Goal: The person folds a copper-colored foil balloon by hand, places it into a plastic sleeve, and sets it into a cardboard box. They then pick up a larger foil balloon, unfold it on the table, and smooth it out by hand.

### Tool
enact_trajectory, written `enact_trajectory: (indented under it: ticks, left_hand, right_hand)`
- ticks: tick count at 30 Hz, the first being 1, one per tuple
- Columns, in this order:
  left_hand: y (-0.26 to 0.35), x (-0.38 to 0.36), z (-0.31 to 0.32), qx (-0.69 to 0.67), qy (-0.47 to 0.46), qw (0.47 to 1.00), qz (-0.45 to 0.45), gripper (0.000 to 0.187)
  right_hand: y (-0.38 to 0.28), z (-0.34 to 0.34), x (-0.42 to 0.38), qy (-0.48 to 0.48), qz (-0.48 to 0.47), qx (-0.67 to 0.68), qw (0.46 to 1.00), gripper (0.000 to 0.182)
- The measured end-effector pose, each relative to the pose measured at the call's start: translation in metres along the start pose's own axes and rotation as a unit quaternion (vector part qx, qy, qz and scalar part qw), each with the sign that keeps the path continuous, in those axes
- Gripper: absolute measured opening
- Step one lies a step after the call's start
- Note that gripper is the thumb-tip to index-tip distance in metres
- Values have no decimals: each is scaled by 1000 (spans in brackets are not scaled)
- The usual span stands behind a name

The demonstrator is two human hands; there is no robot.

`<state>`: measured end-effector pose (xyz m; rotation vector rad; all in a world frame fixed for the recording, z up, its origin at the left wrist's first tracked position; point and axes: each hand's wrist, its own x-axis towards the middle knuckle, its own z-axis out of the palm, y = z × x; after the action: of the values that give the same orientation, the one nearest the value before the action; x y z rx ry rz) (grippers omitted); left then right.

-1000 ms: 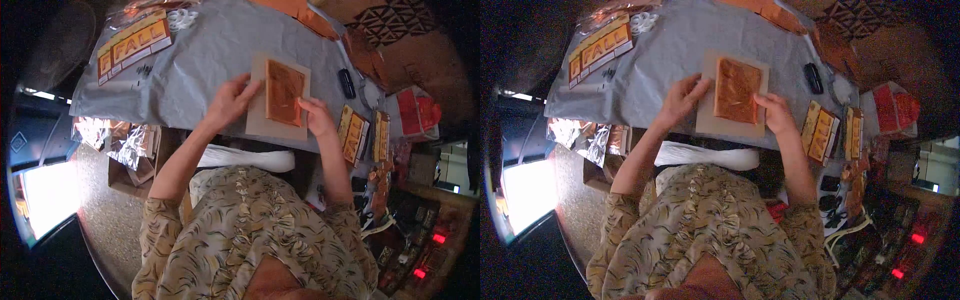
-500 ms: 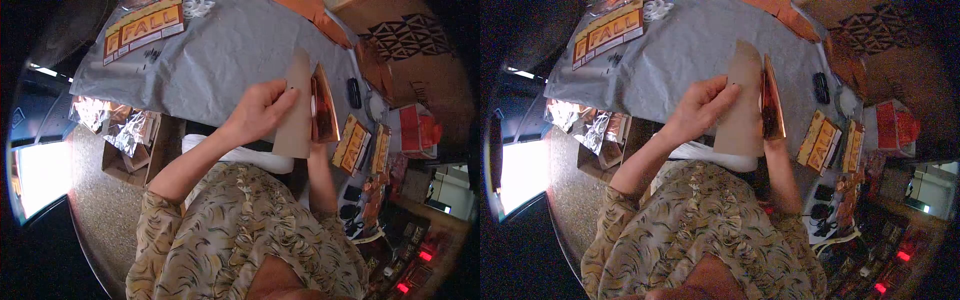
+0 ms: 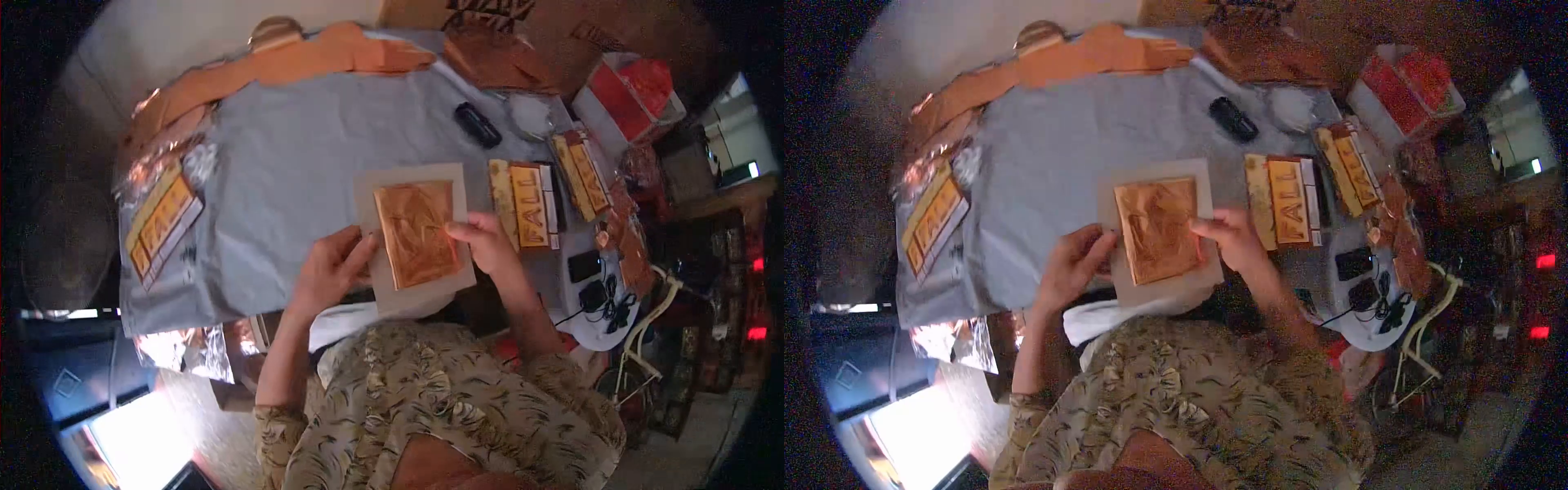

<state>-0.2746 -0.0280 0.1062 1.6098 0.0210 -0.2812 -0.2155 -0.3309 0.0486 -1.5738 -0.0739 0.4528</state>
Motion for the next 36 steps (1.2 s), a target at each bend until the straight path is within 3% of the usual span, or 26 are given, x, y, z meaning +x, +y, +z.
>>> enact_trajectory:
  ticks: [2, 4, 6, 8, 12, 14, 18, 25, 30, 33, 35, 36]
  left_hand:
    - [-4, 20, -3, -12, -31, 999, -36, 34]
    - [3, 49, -4, 111, 13, 992, 60, 38]
    - [24, 74, 5, 134, 32, 989, 60, 35]
    - [39, 106, 16, 269, 75, 949, 143, 31]
    - [61, 170, 45, 352, 73, 907, 219, 23]
    - [68, 195, 60, 354, 64, 904, 229, 22]
    - [69, 227, 74, 352, 58, 889, 288, 22]
    - [44, 233, 78, 344, 57, 911, 222, 21]
    - [44, 234, 89, 360, 59, 901, 236, 20]
    - [45, 239, 95, 371, 45, 890, 261, 22]
    - [53, 248, 108, 382, 34, 882, 273, 21]
    - [58, 253, 117, 393, 24, 875, 281, 21]
  right_hand:
    - [8, -18, -9, 65, -11, -21, 998, 26]
    - [10, -32, -19, 90, -35, 9, 995, 26]
    - [6, -44, -27, 114, -60, 37, 991, 27]
    - [1, -54, -33, 155, -72, 2, 985, 25]
    - [8, -74, -32, 181, -83, 47, 979, 25]
    - [16, -85, -30, 195, -91, 15, 977, 26]
    - [10, -92, -29, 197, -76, 74, 975, 26]
    - [27, -107, -29, 160, -80, 31, 983, 25]
    - [26, -107, -32, 143, -66, 72, 985, 23]
    - [30, -111, -32, 143, -113, -16, 983, 23]
    - [24, -109, -40, 146, -27, -34, 988, 24]
    - [22, -104, -43, 152, -31, -35, 987, 24]
